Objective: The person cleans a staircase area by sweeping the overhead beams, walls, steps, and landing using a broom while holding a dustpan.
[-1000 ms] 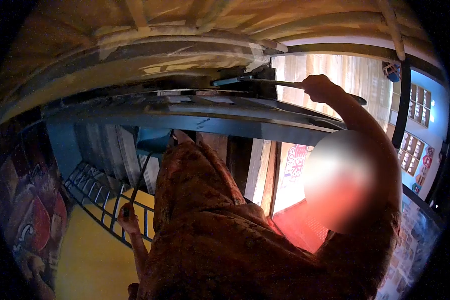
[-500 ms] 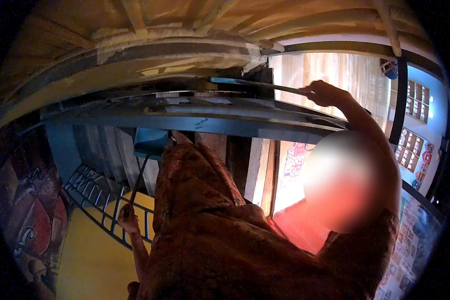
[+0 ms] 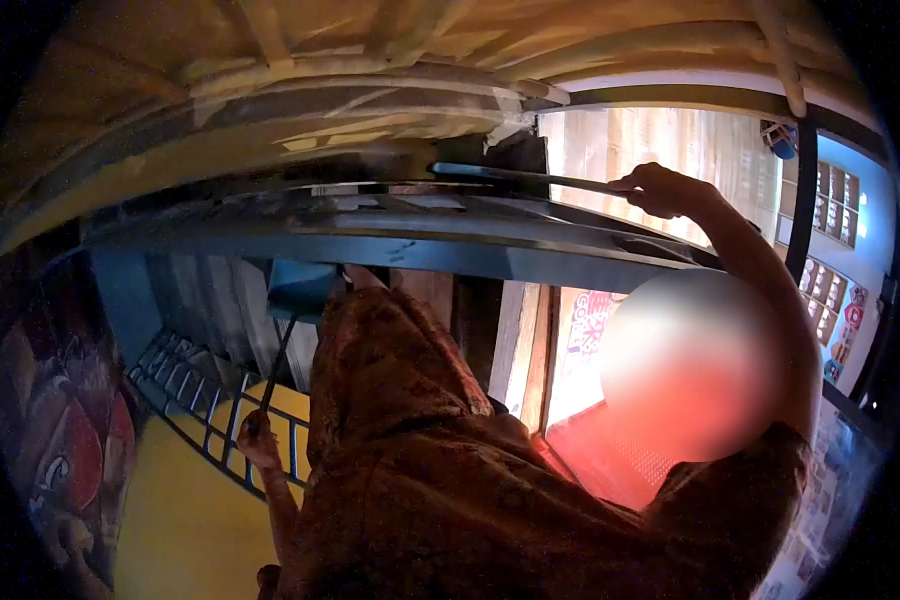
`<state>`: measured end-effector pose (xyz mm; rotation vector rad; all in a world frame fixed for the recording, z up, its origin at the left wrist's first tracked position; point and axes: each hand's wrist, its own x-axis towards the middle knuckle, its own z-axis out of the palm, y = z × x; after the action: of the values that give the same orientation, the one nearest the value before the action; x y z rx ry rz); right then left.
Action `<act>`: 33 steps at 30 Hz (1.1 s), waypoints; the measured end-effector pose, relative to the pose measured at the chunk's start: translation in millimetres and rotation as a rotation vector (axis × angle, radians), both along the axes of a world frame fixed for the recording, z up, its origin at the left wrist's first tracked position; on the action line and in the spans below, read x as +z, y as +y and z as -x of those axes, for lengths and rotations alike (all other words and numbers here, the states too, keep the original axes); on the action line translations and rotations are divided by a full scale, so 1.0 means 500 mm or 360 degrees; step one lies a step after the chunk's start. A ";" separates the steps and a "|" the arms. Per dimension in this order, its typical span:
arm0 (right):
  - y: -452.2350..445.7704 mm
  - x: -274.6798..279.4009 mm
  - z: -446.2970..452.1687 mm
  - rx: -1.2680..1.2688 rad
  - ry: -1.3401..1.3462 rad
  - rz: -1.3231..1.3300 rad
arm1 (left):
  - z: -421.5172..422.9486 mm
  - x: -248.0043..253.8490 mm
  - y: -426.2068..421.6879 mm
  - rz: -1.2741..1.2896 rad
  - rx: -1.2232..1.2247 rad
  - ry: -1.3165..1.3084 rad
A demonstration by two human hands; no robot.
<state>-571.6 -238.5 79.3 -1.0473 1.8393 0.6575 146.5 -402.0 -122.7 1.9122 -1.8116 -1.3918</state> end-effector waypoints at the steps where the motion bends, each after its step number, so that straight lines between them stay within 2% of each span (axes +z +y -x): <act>1: -0.073 0.020 -0.041 -0.0362 0.0075 -0.0238 | -0.002 -0.003 0.005 0.0017 0.0046 0.0021; 2: -0.072 -0.005 -0.030 -0.0524 0.0055 -0.0341 | -0.004 -0.002 0.009 0.0009 0.0050 0.0009; 6: -0.073 -0.067 -0.057 -0.0618 -0.0089 -0.0030 | 0.024 0.006 -0.001 -0.0013 0.0064 -0.0087; 9: -0.082 -0.012 -0.066 -0.0644 -0.0033 -0.0115 | 0.024 0.015 -0.009 -0.0080 0.0144 -0.0057; 11: -0.116 0.055 -0.086 -0.0628 0.0082 -0.0296 | 0.045 0.029 -0.022 -0.0048 -0.0039 -0.0223; 12: -0.084 0.053 -0.068 -0.0633 0.0091 -0.0292 | 0.042 0.018 -0.019 -0.0046 -0.0043 -0.0213; 14: 0.000 0.037 -0.017 -0.0054 0.0035 0.0020 | 0.022 -0.011 -0.004 -0.0022 0.0168 -0.0026; 16: -0.010 0.032 -0.024 -0.0112 0.0088 -0.0113 | 0.035 -0.001 -0.005 -0.0050 0.0201 -0.0033; 18: 0.020 -0.028 -0.010 0.0272 0.0075 0.0035 | 0.043 0.007 -0.006 -0.0106 0.0134 0.0030; 19: 0.018 -0.064 -0.008 0.0208 0.0086 -0.0009 | 0.052 0.016 -0.009 -0.0112 0.0143 0.0020; 20: 0.047 -0.117 0.015 0.0190 -0.0042 0.0201 | 0.064 0.027 -0.015 -0.0197 0.0156 -0.0083; 22: 0.012 -0.099 0.014 0.0246 -0.0114 0.0227 | 0.070 0.025 -0.013 -0.0279 0.0178 -0.0177; 24: -0.024 -0.017 -0.001 0.0057 -0.0026 -0.0036 | 0.054 0.004 -0.009 -0.0165 0.0312 -0.0049; 28: 0.021 0.079 0.006 -0.0228 0.0071 -0.0121 | 0.046 -0.024 -0.008 -0.0169 0.0300 -0.0138; 31: 0.044 0.054 0.026 -0.0402 0.0043 -0.0167 | 0.064 -0.019 -0.011 -0.0068 0.0191 -0.0118; 33: 0.020 0.002 0.025 -0.0264 -0.0030 -0.0136 | 0.072 -0.016 -0.016 -0.0042 0.0149 -0.0132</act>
<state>-583.9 -228.6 80.5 -0.8324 1.8424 0.6189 110.8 -409.9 -130.5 2.0686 -1.7226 -1.3315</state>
